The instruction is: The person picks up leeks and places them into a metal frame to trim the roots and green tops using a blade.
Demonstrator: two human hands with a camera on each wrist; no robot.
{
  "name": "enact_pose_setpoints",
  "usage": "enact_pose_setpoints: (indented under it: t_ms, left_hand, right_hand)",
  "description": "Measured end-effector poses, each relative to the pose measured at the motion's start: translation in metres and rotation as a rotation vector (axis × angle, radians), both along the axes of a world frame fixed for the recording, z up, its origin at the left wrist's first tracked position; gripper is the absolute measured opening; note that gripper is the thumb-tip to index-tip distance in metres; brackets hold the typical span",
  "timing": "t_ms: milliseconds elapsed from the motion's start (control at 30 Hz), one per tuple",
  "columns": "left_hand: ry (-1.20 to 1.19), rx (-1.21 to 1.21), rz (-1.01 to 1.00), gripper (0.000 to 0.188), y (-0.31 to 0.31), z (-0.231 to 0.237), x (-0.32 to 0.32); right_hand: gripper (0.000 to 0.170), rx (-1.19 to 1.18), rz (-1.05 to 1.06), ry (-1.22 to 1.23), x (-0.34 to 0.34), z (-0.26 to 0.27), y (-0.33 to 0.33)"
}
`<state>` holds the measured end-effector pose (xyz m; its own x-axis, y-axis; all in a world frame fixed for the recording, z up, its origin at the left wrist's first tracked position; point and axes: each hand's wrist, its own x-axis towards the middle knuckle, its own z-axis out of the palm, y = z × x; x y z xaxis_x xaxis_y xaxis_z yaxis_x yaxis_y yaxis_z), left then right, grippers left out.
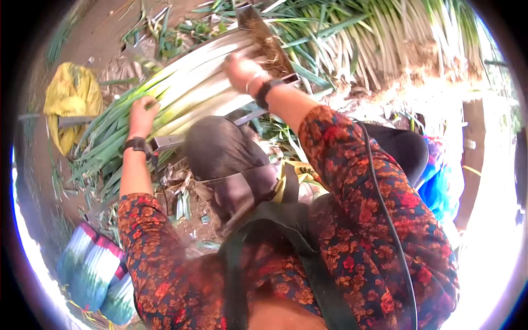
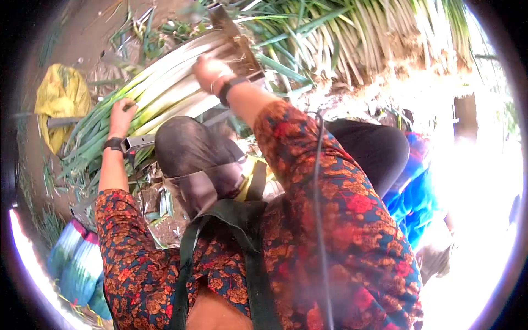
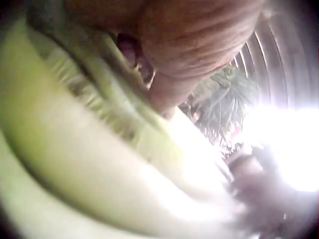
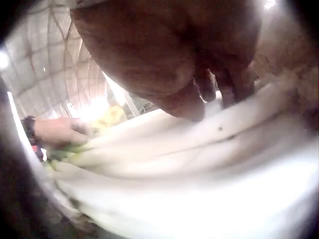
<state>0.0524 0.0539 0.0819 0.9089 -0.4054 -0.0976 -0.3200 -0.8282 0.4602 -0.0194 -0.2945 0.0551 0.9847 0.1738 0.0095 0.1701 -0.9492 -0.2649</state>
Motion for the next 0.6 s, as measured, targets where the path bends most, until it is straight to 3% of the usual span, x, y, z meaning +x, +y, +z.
enact_pose_setpoints:
  t_ms: [33,67,133,167,200,267,367,400,467,533,567,600]
  left_hand:
    - [0.222,-0.332,0.097,0.03,0.02,-0.014,0.011]
    - [0.312,-0.373,0.211,0.03,0.012,0.014,0.007]
    - [0.2,-0.385,0.251,0.033,0.015,0.04,0.019]
    - [0.096,-0.345,0.237,0.032,-0.007,0.079,0.008]
    - [0.075,-0.526,0.28,0.027,-0.021,0.096,0.008]
    - [0.032,-0.747,0.308,0.024,-0.075,0.153,-0.011]
    - [-0.011,-1.003,0.194,0.027,-0.171,0.211,-0.062]
    - [0.051,-1.02,0.112,0.027,-0.196,0.219,-0.076]
    - [0.202,-1.089,0.024,0.026,-0.247,0.22,-0.102]
    - [0.423,-1.189,-0.153,0.022,-0.29,0.197,-0.117]
    - [0.58,-1.187,0.007,0.019,-0.316,0.187,-0.132]
    - [0.608,-1.246,-0.101,0.017,-0.334,0.148,-0.129]
  right_hand:
    - [0.016,0.235,-0.038,0.026,-0.032,0.019,0.002]
    - [0.018,0.472,-0.073,0.051,-0.068,0.041,0.004]
    - [0.018,0.397,0.131,-0.34,-0.132,0.017,-0.001]
    - [0.016,0.415,0.169,-0.25,-0.16,0.012,-0.013]
    - [0.014,0.438,0.206,-0.159,-0.185,0.006,-0.028]
    - [0.02,0.336,-0.129,0.264,-0.223,-0.049,-0.063]
    - [0.022,0.107,-0.586,0.435,-0.25,-0.132,-0.142]
    - [0.026,-0.013,-0.715,0.449,-0.255,-0.151,-0.168]
    - [0.031,0.019,-0.815,0.433,-0.253,-0.152,-0.205]
    - [0.034,0.254,-0.983,0.335,-0.247,-0.176,-0.229]
    - [0.031,0.283,-0.951,0.338,-0.241,-0.16,-0.229]
    - [0.029,0.327,-0.977,0.352,-0.233,-0.162,-0.229]
